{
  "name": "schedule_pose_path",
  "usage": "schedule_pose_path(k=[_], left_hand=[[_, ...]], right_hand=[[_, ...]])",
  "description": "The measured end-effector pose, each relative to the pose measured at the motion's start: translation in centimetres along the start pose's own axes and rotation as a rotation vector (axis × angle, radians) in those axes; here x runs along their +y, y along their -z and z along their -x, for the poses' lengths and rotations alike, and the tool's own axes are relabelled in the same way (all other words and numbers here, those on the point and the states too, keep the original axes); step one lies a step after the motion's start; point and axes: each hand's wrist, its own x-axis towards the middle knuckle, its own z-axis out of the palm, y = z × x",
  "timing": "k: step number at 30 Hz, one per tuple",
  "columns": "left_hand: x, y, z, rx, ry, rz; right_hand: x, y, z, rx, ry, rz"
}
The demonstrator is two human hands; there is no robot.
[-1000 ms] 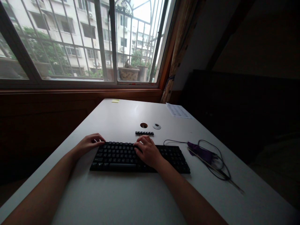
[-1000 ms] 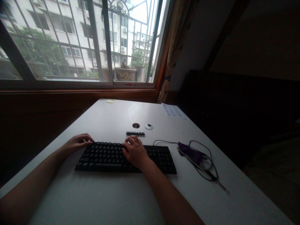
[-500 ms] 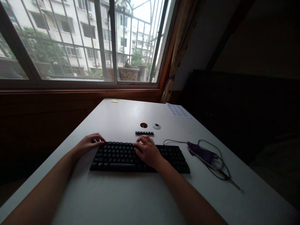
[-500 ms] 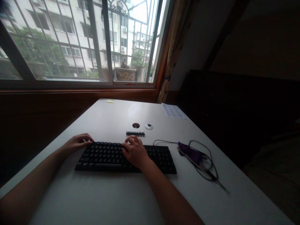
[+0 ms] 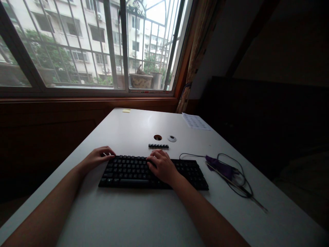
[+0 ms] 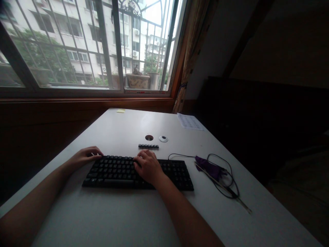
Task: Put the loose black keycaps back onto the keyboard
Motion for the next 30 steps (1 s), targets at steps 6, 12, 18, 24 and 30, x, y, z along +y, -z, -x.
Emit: schedule_pose_path(k=[6,12,18,24,30], left_hand=[[0.31,0.06,0.04,0.001,0.009,-0.003],[0.33,0.03,0.02,-0.001,0.015,0.001],[0.05,0.03,0.04,-0.004,0.011,0.007],[0.26,0.0,0.12,0.001,0.016,0.003],[0.43,0.04,0.05,0.005,0.019,0.011]], right_hand=[[0.03,0.04,-0.01,-0.005,0.004,-0.017],[0.09,-0.04,-0.03,0.006,-0.001,-0.035],[0.02,0.11,-0.04,0.014,0.0,-0.023],[0.05,0.16,0.01,0.056,-0.013,-0.069],[0.27,-0.05,0.02,0.074,-0.026,-0.104]])
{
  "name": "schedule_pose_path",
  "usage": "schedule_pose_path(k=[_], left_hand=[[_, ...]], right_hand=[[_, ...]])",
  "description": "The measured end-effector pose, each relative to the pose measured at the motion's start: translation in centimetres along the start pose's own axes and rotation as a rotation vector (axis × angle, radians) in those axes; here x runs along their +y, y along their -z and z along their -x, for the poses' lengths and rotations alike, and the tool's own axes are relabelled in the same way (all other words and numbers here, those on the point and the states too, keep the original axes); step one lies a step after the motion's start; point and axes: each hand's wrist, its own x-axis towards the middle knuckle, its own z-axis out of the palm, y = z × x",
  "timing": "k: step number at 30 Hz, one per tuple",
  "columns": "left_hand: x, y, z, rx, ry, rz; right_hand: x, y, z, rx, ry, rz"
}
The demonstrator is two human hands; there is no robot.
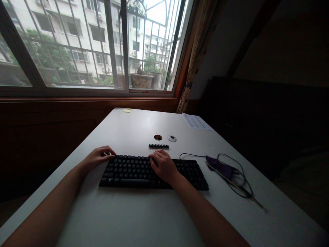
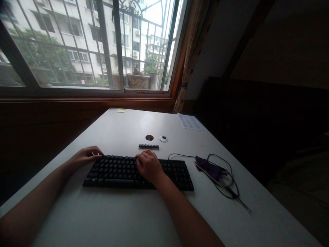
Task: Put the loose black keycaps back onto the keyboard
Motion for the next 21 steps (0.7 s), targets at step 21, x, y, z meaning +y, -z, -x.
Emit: schedule_pose_path(k=[21], left_hand=[[-0.36,-0.05,-0.09,0.003,-0.016,-0.004]], right_hand=[[0.04,0.25,0.06,0.043,-0.049,-0.023]])
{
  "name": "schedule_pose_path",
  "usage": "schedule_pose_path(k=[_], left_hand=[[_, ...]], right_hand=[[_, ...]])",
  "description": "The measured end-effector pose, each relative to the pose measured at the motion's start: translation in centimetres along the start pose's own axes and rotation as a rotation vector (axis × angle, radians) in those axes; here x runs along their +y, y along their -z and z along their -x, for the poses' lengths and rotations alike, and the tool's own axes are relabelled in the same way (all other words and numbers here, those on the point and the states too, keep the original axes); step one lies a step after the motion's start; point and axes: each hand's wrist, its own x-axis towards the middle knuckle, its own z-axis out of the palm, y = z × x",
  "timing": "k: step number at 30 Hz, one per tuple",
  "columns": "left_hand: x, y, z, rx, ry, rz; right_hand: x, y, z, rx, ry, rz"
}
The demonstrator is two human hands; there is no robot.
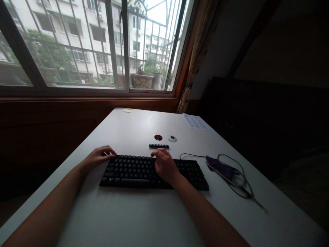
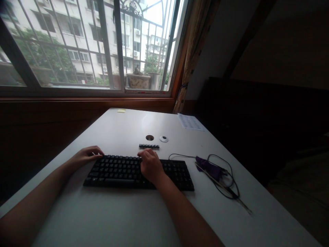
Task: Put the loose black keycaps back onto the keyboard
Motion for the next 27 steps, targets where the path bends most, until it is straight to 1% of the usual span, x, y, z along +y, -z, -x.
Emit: schedule_pose_path(k=[6,12,20,24,27], left_hand=[[0.0,0.0,0.0,0.0,0.007,0.005],[-0.1,0.0,0.1,-0.001,0.0,0.018],[0.1,-0.1,0.1,0.005,-0.003,0.013],[-0.1,-0.1,0.0,0.016,-0.026,0.019],[0.1,-0.1,0.1,0.023,-0.033,0.038]], right_hand=[[0.4,-0.3,0.1,0.013,-0.05,-0.003],[0.7,-0.4,0.1,0.025,0.002,-0.043],[1.1,-0.9,-0.1,0.017,-0.009,-0.006],[1.5,-1.0,-0.3,0.043,-0.02,0.013],[2.2,-0.7,-0.9,0.06,-0.033,0.014]])
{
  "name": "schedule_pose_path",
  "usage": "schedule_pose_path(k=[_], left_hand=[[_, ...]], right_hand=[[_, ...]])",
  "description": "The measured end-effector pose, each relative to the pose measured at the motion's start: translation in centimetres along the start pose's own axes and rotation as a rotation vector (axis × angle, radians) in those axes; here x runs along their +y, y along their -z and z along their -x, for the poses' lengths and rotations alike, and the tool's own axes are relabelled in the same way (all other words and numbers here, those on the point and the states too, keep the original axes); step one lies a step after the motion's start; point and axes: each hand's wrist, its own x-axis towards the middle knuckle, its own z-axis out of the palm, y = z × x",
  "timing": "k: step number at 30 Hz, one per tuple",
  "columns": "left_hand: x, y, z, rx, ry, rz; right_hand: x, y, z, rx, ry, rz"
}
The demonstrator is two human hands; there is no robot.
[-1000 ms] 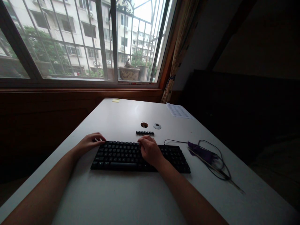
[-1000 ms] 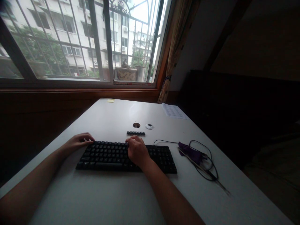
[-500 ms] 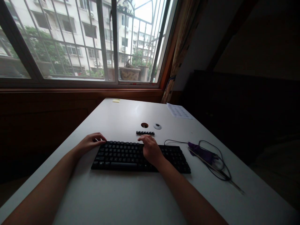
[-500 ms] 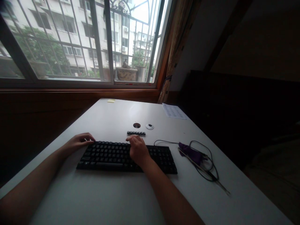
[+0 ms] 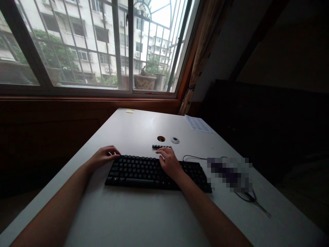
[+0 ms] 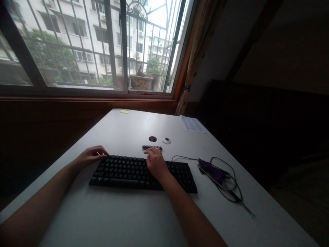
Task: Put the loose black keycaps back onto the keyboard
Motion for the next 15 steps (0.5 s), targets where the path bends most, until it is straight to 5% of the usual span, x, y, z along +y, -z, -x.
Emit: schedule_pose_path(k=[6,15], left_hand=[[0.2,-0.1,0.0,0.014,-0.013,0.013],[-0.4,-0.2,0.0,0.025,-0.042,0.013]], right_hand=[[1.8,0.6,-3.0,-0.058,-0.013,0.062],[3.5,-2.2,-6.8,-0.243,-0.045,0.22]])
